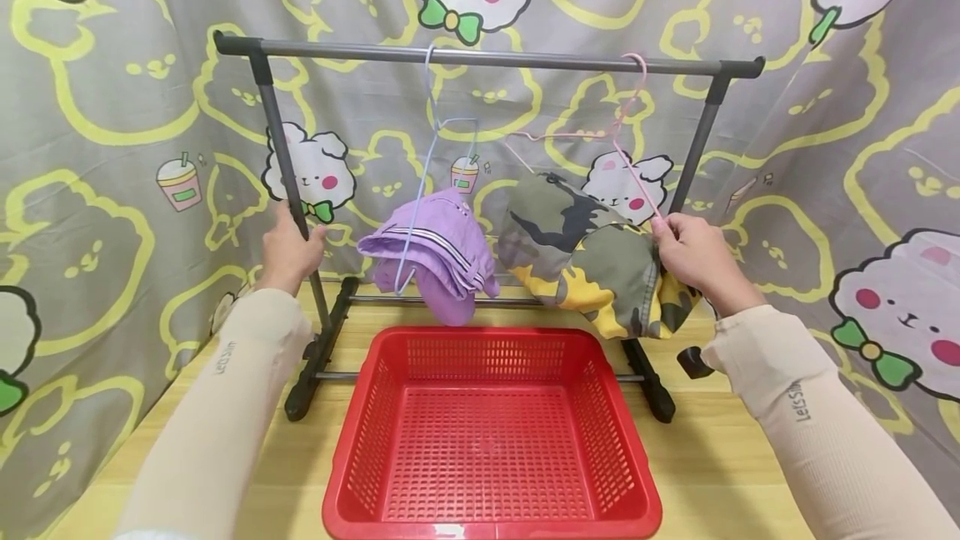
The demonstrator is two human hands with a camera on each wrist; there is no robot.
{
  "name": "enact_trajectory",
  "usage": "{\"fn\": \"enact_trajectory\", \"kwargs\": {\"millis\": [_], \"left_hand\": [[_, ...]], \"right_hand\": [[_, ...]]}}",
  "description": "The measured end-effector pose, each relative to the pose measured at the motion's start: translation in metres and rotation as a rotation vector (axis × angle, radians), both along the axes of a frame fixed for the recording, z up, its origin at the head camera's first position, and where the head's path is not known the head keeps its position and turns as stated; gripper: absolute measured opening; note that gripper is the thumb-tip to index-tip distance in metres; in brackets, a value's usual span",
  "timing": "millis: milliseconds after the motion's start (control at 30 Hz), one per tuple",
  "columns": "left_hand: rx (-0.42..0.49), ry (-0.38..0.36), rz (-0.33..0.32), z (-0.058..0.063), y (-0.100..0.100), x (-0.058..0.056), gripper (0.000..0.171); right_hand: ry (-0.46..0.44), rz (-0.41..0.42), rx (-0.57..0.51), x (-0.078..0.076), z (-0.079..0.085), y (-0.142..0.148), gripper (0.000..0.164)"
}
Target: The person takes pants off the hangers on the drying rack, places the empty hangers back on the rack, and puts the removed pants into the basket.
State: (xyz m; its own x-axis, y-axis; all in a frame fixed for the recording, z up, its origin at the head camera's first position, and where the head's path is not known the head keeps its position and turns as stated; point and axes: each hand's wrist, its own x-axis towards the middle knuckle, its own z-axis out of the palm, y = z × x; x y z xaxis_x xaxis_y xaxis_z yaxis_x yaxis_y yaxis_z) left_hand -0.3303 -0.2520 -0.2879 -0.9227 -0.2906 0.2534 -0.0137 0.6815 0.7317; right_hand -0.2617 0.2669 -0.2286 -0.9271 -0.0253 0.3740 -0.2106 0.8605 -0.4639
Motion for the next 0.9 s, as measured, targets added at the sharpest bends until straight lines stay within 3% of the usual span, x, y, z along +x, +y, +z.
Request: {"fn": "enact_trajectory", "kwargs": {"millis": [200,500,700,900], "left_hand": [[0.009,-0.014,0.016,0.000,0.003,-0.001,0.067],[0.061,0.015,0.050,-0.004,0.005,0.000,0.061],[0.051,0.030,0.082,-0.008,0.005,-0.002,0.050],[0.053,0.024,0.072,-0.011,0.002,-0.002,0.043]], "right_hand": [[0.002,-0.017,0.029,0.000,0.003,-0.001,0.044],[0.011,-0.058,-0.011,-0.004,0.001,0.003,0.043],[0.058,-0.057,-0.008,-0.006,-0.002,0.005,0.044],[0.108,-0.074,0.008,-0.006,-0.004,0.006,0.044]]}}
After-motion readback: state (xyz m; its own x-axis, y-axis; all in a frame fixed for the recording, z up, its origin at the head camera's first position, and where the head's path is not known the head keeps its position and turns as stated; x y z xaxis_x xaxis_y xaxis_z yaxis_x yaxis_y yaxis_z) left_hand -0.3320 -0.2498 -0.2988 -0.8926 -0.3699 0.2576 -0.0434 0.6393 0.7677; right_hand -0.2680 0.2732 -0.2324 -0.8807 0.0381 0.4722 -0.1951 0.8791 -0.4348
